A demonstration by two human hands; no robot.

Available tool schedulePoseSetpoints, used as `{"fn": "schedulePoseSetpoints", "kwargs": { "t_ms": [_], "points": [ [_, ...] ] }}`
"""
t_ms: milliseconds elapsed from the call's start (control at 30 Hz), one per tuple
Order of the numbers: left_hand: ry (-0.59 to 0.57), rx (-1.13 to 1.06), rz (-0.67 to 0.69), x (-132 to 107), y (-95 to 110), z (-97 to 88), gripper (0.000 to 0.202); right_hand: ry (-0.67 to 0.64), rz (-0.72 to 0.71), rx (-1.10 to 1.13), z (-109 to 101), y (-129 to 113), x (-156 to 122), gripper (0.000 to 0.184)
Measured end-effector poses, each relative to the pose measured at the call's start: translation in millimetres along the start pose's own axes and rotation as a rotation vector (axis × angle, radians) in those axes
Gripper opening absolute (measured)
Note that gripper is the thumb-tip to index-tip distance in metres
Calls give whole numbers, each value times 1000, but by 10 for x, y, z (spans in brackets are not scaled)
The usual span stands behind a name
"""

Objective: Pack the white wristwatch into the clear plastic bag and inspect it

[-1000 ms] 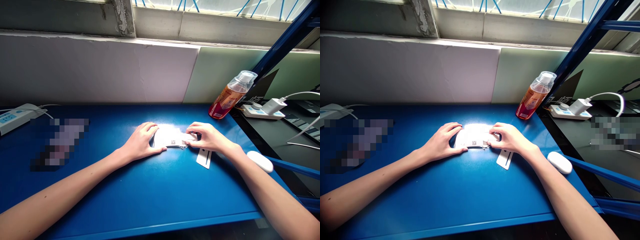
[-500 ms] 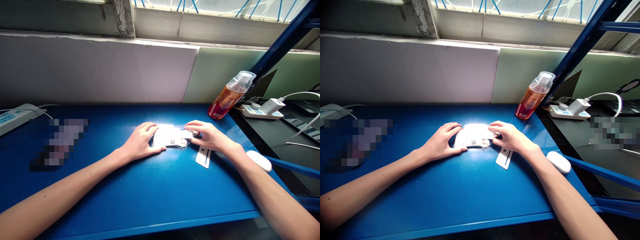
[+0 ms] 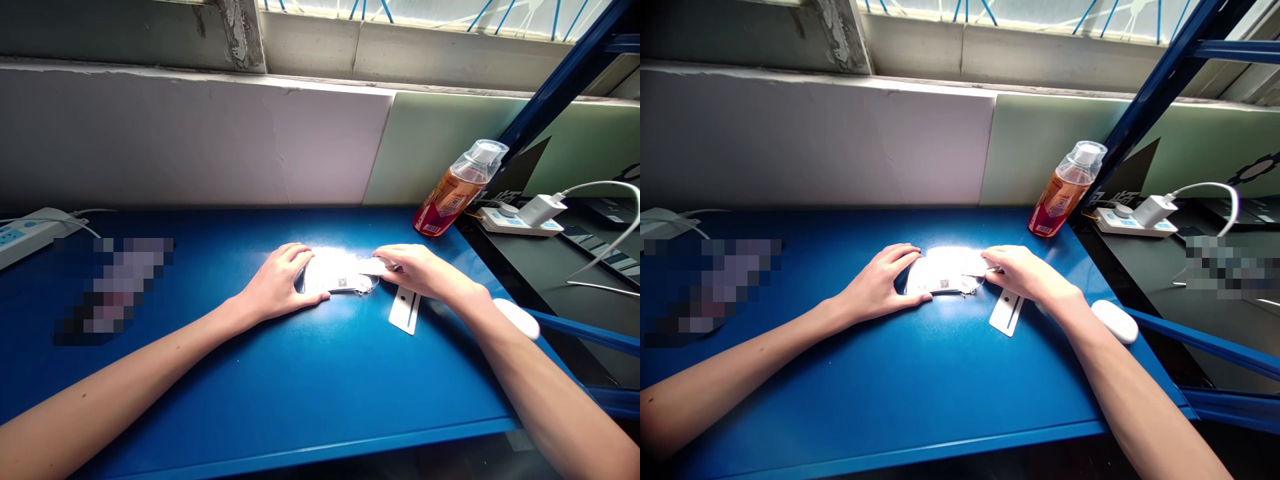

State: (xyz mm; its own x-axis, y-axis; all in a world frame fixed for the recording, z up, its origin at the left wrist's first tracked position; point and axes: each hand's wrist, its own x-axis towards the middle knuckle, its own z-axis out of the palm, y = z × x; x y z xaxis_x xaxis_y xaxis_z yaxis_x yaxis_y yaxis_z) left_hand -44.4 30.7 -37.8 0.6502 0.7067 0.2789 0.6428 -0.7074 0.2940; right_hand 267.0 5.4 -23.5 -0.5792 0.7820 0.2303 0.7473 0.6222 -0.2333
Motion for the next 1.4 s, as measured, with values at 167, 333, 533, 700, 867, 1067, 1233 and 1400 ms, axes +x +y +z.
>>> {"fn": "schedulePoseSetpoints", "kwargs": {
  "t_ms": [167,333,533,700,867,1067,1233,1400],
  "points": [
    [-10,-27,-21,3,6,-11,80,46,46,12,-114,51,-3,13],
    [-8,-35,-18,1,0,-3,78,196,153,38,-127,97,7,22],
    [-2,-77,13,-3,14,-6,87,298,154,23,-25,4,48,25],
    [89,-95,1,-20,23,-1,82,336,132,34,24,-126,63,27],
    [326,-88,51,-6,88,-82,53,341,123,39,59,-270,69,26],
    [410,94,265,40,384,-154,45,361,35,11,97,-454,75,28],
    [234,139,201,138,549,-54,37,417,-58,-14,105,-515,51,33],
    [199,2,239,119,564,28,26,483,-84,35,89,-525,11,44]
  ]
}}
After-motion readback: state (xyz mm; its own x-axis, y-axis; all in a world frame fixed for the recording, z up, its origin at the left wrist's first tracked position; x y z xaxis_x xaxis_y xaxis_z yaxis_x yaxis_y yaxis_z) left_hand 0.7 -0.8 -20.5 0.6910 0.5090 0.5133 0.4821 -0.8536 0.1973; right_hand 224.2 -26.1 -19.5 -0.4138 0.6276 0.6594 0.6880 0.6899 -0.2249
